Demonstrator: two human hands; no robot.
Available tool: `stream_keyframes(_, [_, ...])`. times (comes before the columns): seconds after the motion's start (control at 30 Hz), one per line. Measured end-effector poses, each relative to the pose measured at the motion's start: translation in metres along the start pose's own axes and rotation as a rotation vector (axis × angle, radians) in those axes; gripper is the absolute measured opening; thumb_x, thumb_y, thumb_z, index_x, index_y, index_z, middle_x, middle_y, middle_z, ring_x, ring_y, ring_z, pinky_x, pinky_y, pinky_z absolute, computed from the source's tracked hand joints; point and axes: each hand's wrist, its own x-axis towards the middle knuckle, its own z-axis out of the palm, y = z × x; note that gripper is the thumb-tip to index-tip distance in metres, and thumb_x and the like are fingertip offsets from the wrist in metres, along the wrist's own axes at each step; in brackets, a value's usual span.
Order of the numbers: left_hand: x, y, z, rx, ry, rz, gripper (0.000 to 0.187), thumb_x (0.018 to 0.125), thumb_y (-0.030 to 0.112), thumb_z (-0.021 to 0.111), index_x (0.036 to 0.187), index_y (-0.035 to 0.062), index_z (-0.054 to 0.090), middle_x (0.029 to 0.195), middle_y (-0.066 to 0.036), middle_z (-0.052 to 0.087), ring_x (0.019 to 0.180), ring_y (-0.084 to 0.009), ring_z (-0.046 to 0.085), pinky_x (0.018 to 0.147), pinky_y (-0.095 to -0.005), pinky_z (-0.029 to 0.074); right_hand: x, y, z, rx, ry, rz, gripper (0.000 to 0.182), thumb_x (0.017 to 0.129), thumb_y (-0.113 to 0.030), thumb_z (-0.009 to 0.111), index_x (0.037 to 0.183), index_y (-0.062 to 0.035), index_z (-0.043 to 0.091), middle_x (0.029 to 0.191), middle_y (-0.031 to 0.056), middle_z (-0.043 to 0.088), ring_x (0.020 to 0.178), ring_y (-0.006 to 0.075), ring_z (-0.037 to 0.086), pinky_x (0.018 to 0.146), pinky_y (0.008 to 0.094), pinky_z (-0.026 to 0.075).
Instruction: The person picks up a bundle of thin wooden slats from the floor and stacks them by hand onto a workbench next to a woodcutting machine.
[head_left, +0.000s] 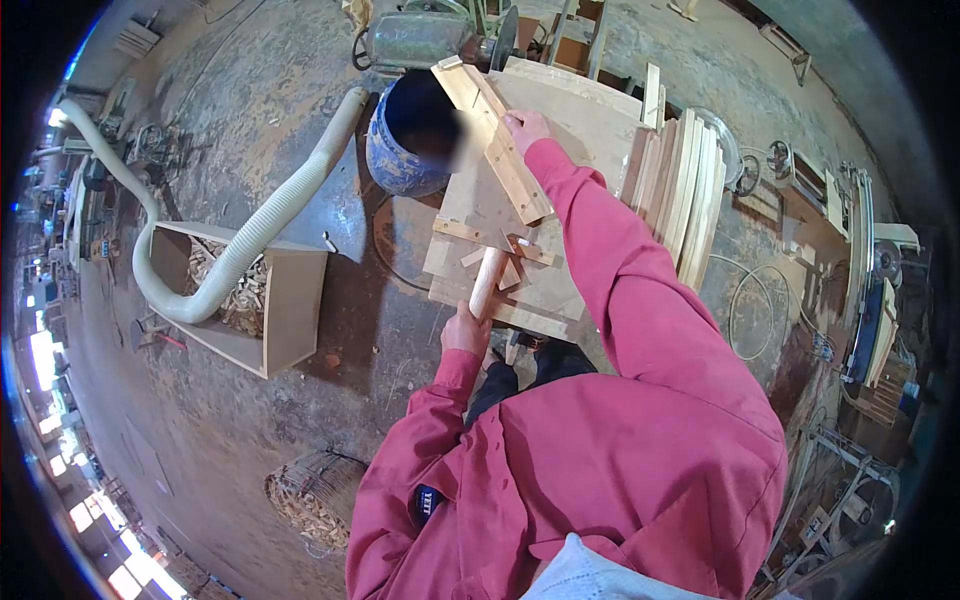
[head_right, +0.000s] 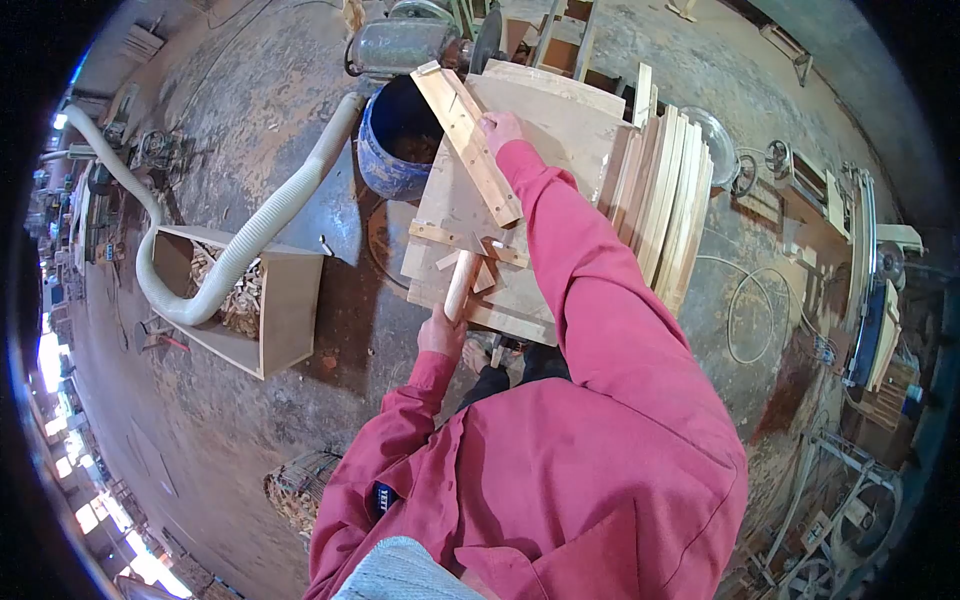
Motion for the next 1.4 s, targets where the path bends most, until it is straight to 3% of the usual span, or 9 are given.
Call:
stream_keyframes(0.4, [0.029,0.020,0.005,0.014,0.054,0.019,0.039,0.084,0.028,0.074,0.105,0.0032,0.053,0.087,-0.028,0.070,0.086,-0.0474,0.068,0.075,-0.0559,0.054,0.041,0.026,0.002,-0.017,0.061,-0.137,0.030,0.095,-0.030,0.064,0.110,-0.0058,0.075,0.105,0.0228,0.068,0.102,0.0399,0.064,0.093,0.0443,0.049])
stream_keyframes(0.6, [0.058,0.042,0.004,0.011,0.089,0.047,0.038,0.084,0.029,0.073,0.103,0.0030,0.054,0.086,-0.028,0.069,0.085,-0.0479,0.067,0.074,-0.0567,0.053,0.076,0.026,-0.012,0.040,0.031,-0.098,0.029,0.092,-0.030,0.065,0.108,-0.0087,0.076,0.099,0.0198,0.072,0.096,0.0373,0.069,0.087,0.0442,0.053])
stream_keyframes(0.77, [0.068,0.054,0.004,0.014,0.140,0.071,0.037,0.085,0.030,0.073,0.102,0.0037,0.053,0.085,-0.027,0.069,0.084,-0.0482,0.067,0.072,-0.0570,0.053,0.095,0.028,-0.029,-0.156,0.129,0.093,0.035,0.090,-0.039,0.064,0.100,-0.0079,0.076,0.096,0.0171,0.073,0.094,0.0388,0.069,0.085,0.0449,0.054])
stream_keyframes(0.9, [0.066,0.044,0.011,-0.050,0.105,0.060,0.037,0.085,0.030,0.073,0.102,0.0038,0.053,0.083,-0.027,0.068,0.083,-0.0484,0.067,0.070,-0.0568,0.053,0.074,0.048,-0.036,-0.208,0.209,0.128,0.033,0.088,-0.036,0.068,0.100,-0.0056,0.075,0.098,0.0183,0.073,0.094,0.0372,0.070,0.086,0.0444,0.053])
stream_keyframes(0.97, [0.052,0.044,0.001,0.026,0.120,0.075,0.037,0.084,0.029,0.074,0.102,0.0040,0.053,0.084,-0.027,0.069,0.084,-0.0482,0.067,0.072,-0.0571,0.053,0.043,0.042,-0.034,-0.114,0.240,-0.193,0.032,0.086,-0.030,0.072,0.102,-0.0029,0.074,0.101,0.0199,0.073,0.095,0.0341,0.070,0.086,0.0432,0.054])
stream_keyframes(1.0, [0.046,0.045,-0.002,0.041,0.115,0.040,0.037,0.084,0.029,0.073,0.101,0.0040,0.053,0.085,-0.027,0.069,0.085,-0.0480,0.067,0.072,-0.0573,0.053,0.032,0.042,-0.035,-0.112,0.236,-0.203,0.032,0.086,-0.030,0.072,0.102,-0.0029,0.074,0.101,0.0199,0.073,0.095,0.0341,0.070,0.086,0.0432,0.054])
stream_keyframes(1.17, [0.031,0.024,0.006,0.034,0.125,-0.007,0.036,0.084,0.031,0.070,0.101,0.0040,0.053,0.085,-0.028,0.069,0.085,-0.0481,0.068,0.074,-0.0579,0.054,-0.019,0.030,-0.041,-0.013,0.065,-0.027,0.032,0.086,-0.025,0.074,0.107,-0.0008,0.073,0.105,0.0204,0.071,0.095,0.0323,0.069,0.086,0.0403,0.054])
stream_keyframes(1.2, [0.026,0.018,0.006,0.021,0.117,0.006,0.036,0.085,0.031,0.069,0.102,0.0040,0.053,0.085,-0.028,0.069,0.084,-0.0482,0.068,0.074,-0.0578,0.054,-0.020,0.044,-0.032,-0.128,0.096,-0.157,0.031,0.089,-0.026,0.071,0.108,-0.0020,0.074,0.105,0.0215,0.070,0.096,0.0347,0.067,0.089,0.0417,0.053])
stream_keyframes(1.4, [0.002,-0.010,0.012,0.003,0.061,0.019,0.037,0.084,0.031,0.072,0.101,0.0041,0.052,0.084,-0.028,0.069,0.083,-0.0475,0.068,0.072,-0.0567,0.054,-0.026,0.029,-0.008,-0.160,0.022,-0.086,0.033,0.093,-0.032,0.064,0.112,-0.0068,0.074,0.108,0.0238,0.069,0.105,0.0384,0.065,0.095,0.0438,0.050])
